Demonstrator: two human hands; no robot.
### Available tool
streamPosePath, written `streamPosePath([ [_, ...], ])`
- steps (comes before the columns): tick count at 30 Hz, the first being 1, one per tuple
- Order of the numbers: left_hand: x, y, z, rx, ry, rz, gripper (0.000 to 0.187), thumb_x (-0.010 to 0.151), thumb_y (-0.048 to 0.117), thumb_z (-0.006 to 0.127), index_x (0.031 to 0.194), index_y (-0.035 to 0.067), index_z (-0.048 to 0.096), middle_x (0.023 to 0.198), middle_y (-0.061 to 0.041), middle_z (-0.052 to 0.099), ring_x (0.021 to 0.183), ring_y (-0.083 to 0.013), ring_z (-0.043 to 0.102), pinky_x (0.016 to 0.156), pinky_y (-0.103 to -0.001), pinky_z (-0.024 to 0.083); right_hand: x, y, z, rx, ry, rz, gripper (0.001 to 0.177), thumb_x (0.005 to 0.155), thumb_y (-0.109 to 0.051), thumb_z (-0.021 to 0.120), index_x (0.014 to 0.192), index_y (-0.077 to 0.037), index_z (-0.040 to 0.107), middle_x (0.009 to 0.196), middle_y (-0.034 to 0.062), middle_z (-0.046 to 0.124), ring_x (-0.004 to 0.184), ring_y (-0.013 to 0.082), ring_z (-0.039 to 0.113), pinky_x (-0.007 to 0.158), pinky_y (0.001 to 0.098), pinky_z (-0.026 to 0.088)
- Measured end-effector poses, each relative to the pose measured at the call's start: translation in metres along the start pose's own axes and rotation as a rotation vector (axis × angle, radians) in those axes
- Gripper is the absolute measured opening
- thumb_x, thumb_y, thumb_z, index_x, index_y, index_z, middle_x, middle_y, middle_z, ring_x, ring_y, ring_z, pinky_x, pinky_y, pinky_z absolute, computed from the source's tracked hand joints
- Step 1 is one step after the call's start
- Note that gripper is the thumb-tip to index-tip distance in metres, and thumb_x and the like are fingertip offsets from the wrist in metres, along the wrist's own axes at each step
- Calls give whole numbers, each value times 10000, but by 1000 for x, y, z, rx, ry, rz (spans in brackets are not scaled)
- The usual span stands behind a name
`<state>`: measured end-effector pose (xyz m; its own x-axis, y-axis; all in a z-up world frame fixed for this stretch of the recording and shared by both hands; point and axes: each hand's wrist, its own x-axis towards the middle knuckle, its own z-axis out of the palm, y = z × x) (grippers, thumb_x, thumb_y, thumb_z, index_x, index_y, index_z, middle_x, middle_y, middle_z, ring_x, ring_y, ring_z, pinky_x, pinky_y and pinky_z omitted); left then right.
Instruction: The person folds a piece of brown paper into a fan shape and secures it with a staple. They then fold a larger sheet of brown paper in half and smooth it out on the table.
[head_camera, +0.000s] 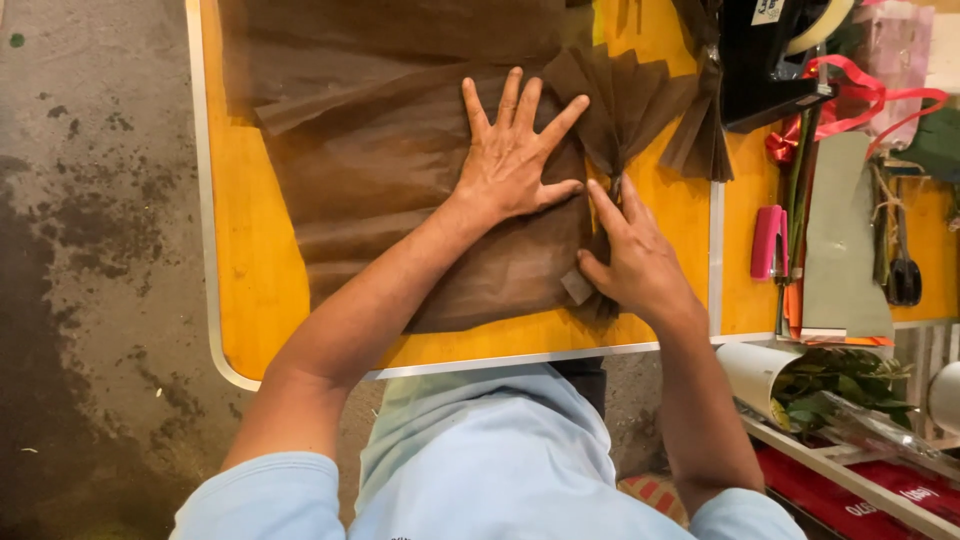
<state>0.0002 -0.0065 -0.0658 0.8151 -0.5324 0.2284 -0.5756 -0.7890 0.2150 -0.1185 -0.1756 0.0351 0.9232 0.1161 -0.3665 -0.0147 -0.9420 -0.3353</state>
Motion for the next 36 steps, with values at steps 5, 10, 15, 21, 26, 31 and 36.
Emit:
streamPosePath([
  [5, 4, 5, -14, -19, -57, -44, 1046, 819, 840, 664, 1628, 366, 203, 1636, -239, 277, 1524, -441, 188, 1080, -855, 66, -21, 12, -3, 164, 71, -174, 760, 880, -116, 740, 1553, -60, 392, 1677, 262, 228, 1542, 405, 275, 1199, 482, 307],
  [10, 4, 9, -24, -63, -108, -45, 991, 812, 783, 673, 1623, 374, 275, 1655, -232, 234, 1518, -457, 180, 1067, -873, 69, -30, 24, 0, 190, 9, -195, 785, 853, -94, 752, 1547, -4, 397, 1684, 220, 258, 1548, 330, 293, 1226, 419, 269],
  [15, 5, 10, -37, -104, -203, -62, 938, 885, 743, 632, 1647, 373, 228, 1684, -224, 127, 1541, -457, 83, 1089, -867, 19, -33, 20, -3, 193, 33, -264, 696, 901, 26, 634, 1552, -6, 389, 1664, 219, 317, 1530, 341, 346, 1218, 423, 318],
  [21, 6, 11, -38, -61, -227, -64, 938, 908, 760, 588, 1656, 367, 183, 1695, -206, 111, 1551, -461, 99, 1088, -868, 34, -31, 15, 1, 144, 88, -303, 596, 959, 62, 529, 1540, -2, 416, 1646, 236, 350, 1507, 384, 380, 1212, 463, 329],
  [26, 6, 11, -33, -21, -210, -64, 1022, 847, 864, 574, 1658, 379, 187, 1693, -206, 91, 1550, -470, 96, 1087, -877, 51, -29, 19, 6, 149, 140, -311, 534, 984, 62, 535, 1510, -6, 469, 1631, 226, 384, 1481, 386, 427, 1199, 460, 365],
  [31, 7, 13, -32, -7, -241, -78, 1071, 807, 928, 545, 1652, 402, 148, 1707, -189, 72, 1551, -473, 58, 1089, -870, 38, -27, 25, 10, 135, 202, -315, 448, 1023, 5, 538, 1470, 16, 512, 1609, 240, 417, 1451, 404, 468, 1184, 465, 387],
  [36, 10, 14, -28, 25, -271, -93, 1105, 774, 959, 501, 1652, 390, 145, 1708, -178, 54, 1553, -458, 40, 1079, -872, 32, -21, 23, 13, 132, 252, -314, 419, 1017, 6, 563, 1434, 42, 547, 1587, 243, 445, 1439, 390, 481, 1205, 452, 372],
])
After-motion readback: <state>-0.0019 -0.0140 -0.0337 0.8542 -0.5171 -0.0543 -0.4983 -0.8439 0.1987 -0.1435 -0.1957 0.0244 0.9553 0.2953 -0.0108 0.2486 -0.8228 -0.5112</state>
